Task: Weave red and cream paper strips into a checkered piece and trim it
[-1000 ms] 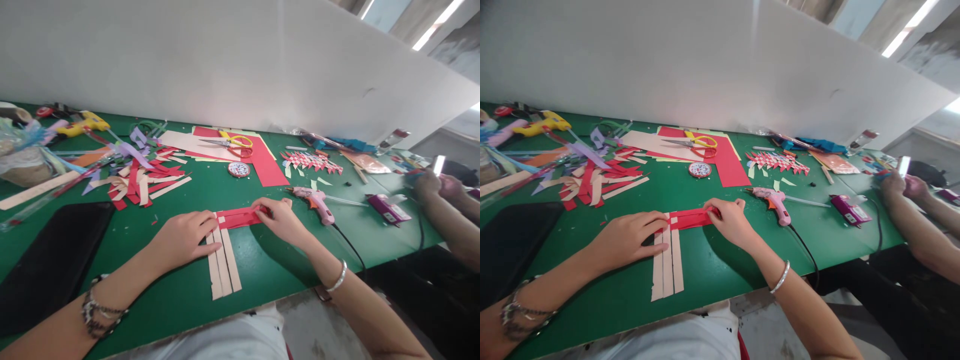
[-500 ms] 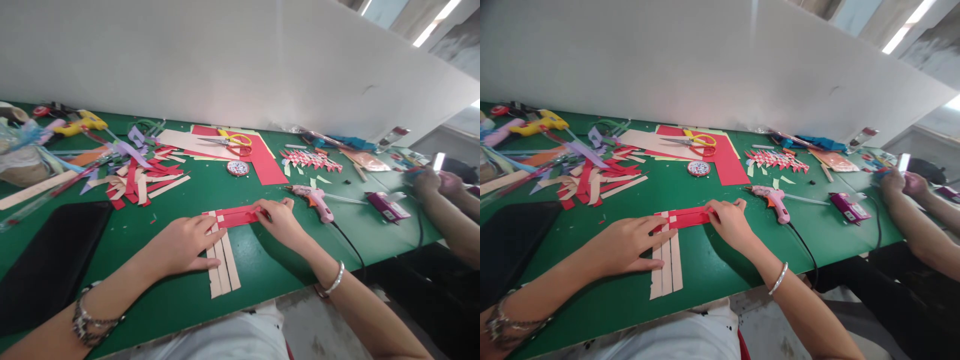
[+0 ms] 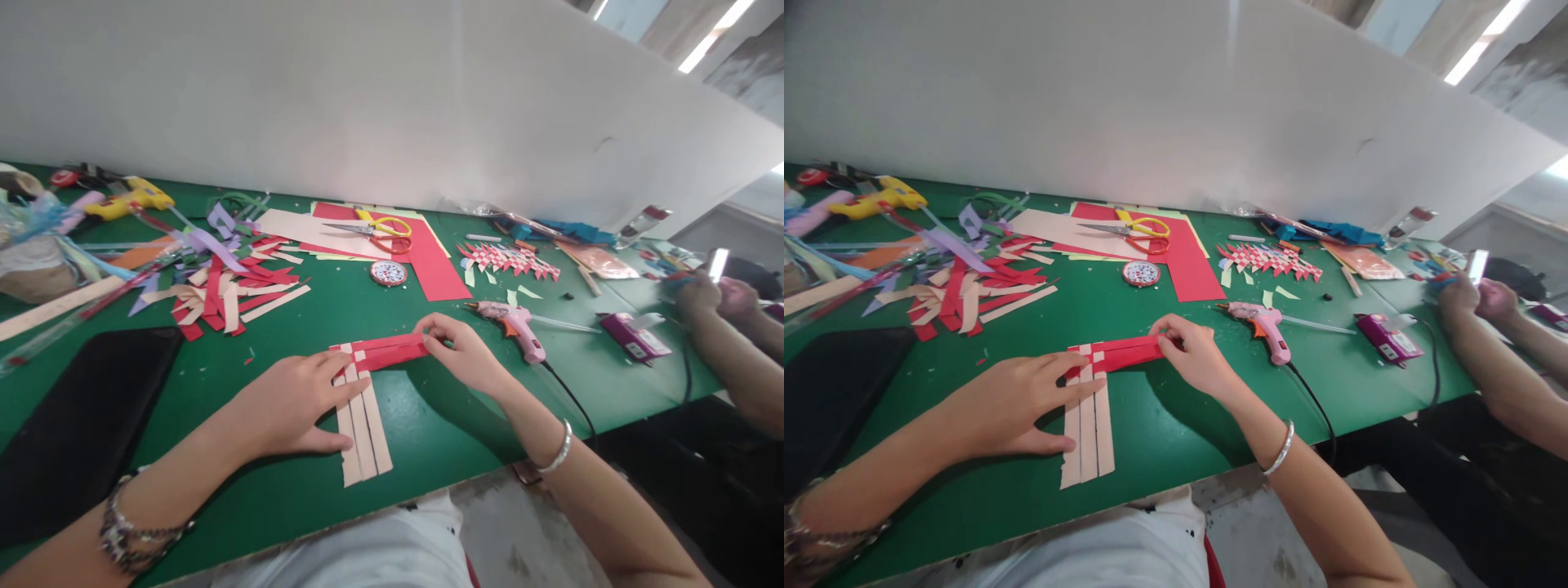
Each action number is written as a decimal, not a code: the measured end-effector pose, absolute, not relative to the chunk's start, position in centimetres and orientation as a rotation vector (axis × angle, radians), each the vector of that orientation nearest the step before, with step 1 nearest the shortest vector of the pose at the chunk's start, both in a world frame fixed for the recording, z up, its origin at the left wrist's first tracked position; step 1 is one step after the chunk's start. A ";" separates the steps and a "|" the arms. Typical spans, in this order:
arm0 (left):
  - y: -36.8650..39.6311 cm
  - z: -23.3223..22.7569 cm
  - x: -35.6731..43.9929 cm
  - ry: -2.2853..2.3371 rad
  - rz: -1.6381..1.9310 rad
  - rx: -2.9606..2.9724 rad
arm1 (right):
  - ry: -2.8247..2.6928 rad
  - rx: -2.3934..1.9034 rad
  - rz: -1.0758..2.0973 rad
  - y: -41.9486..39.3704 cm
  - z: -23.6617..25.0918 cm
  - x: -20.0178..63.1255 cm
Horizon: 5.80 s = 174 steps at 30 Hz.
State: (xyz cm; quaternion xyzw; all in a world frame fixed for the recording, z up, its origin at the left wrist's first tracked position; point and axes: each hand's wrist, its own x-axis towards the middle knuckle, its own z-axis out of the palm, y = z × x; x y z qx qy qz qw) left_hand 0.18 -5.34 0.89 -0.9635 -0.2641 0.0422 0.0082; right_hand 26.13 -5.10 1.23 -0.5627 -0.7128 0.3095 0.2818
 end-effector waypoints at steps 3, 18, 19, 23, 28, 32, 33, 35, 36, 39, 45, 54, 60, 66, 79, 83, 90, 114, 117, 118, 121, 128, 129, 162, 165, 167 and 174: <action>-5.4 1.0 0.1 -0.841 0.149 -3.043 | -1.952 -1.520 0.772 -5.2 1.2 26.2; -5.5 1.1 0.0 -0.898 0.104 -3.086 | -2.300 -1.661 0.249 -5.9 -0.2 26.3; -5.5 1.1 0.0 -0.895 0.090 -3.084 | -2.313 -1.661 0.224 -6.0 -0.2 26.2; -5.6 0.8 0.0 -0.878 0.043 -3.053 | -2.353 -1.658 0.120 -6.1 -0.4 26.1; -5.7 0.5 0.5 -0.926 -0.009 -2.988 | -2.397 -1.634 -0.028 -6.2 -0.5 26.1; -5.7 0.5 1.3 -0.955 0.013 -2.943 | -2.441 -1.604 -0.098 -6.3 -0.4 25.9; -5.8 0.5 1.4 -0.962 0.016 -2.935 | -2.449 -1.600 -0.111 -6.3 -0.4 25.9; -5.9 0.4 1.6 -0.972 0.023 -2.918 | -2.458 -1.592 -0.122 -6.3 -0.5 25.9; -5.9 0.4 1.7 -0.972 0.025 -2.911 | -2.458 -1.588 -0.122 -6.3 -0.5 25.9; -6.0 0.3 1.6 -0.963 0.033 -2.904 | -2.459 -1.584 -0.123 -6.3 -0.6 25.9; -5.9 0.5 1.5 -0.966 0.019 -2.928 | -2.497 -1.578 -0.162 -6.3 -0.6 25.8; -6.0 0.4 1.3 -0.961 -0.057 -2.936 | -2.577 -1.581 -0.316 -6.2 -0.7 25.7; -5.9 0.6 1.1 -0.992 -0.064 -2.951 | -2.606 -1.558 -0.336 -6.3 -0.8 25.7; -5.7 0.5 0.9 -1.037 -0.148 -2.997 | -2.603 -1.561 -0.331 -6.3 -1.0 25.8; -5.4 0.4 0.3 -1.063 -0.174 -2.993 | -2.590 -1.540 -0.296 -6.3 -1.0 25.8; -5.3 0.4 0.3 -1.035 -0.147 -2.995 | -2.581 -1.555 -0.268 -6.3 -0.9 25.8; -5.2 0.1 0.2 -1.047 -0.180 -3.004 | -2.546 -1.608 -0.210 -6.3 -0.7 26.0; -5.2 0.0 0.1 -1.036 -0.206 -3.022 | -2.632 -1.439 -0.050 -9.0 0.6 21.7; -5.2 0.1 0.2 -1.031 -0.204 -3.030 | -2.636 -1.451 -0.003 -8.9 0.3 21.7; -5.2 0.2 0.2 -1.032 -0.203 -3.031 | -2.635 -1.456 0.004 -8.9 0.3 21.7; -5.2 0.3 0.2 -1.035 -0.206 -3.033 | -2.629 -1.483 -0.002 -9.0 0.5 22.1; -5.1 0.3 0.2 -1.028 -0.198 -3.037 | -2.585 -1.589 -0.037 -9.3 0.6 23.2; -5.1 0.3 0.2 -1.031 -0.194 -3.036 | -2.578 -1.604 -0.036 -9.3 0.6 23.4; -4.6 -0.5 0.0 -1.340 -0.371 -3.036 | -2.582 -1.475 -0.052 -9.5 1.7 22.7; -4.7 -0.5 -0.1 -1.350 -0.364 -3.038 | -2.645 -1.416 0.039 -9.2 1.3 21.4; -4.7 -0.4 0.0 -1.360 -0.355 -3.030 | -2.655 -1.417 0.059 -9.1 1.2 21.1; -4.7 -0.3 0.2 -1.372 -0.338 -3.016 | -2.634 -1.502 0.039 -9.0 1.0 21.8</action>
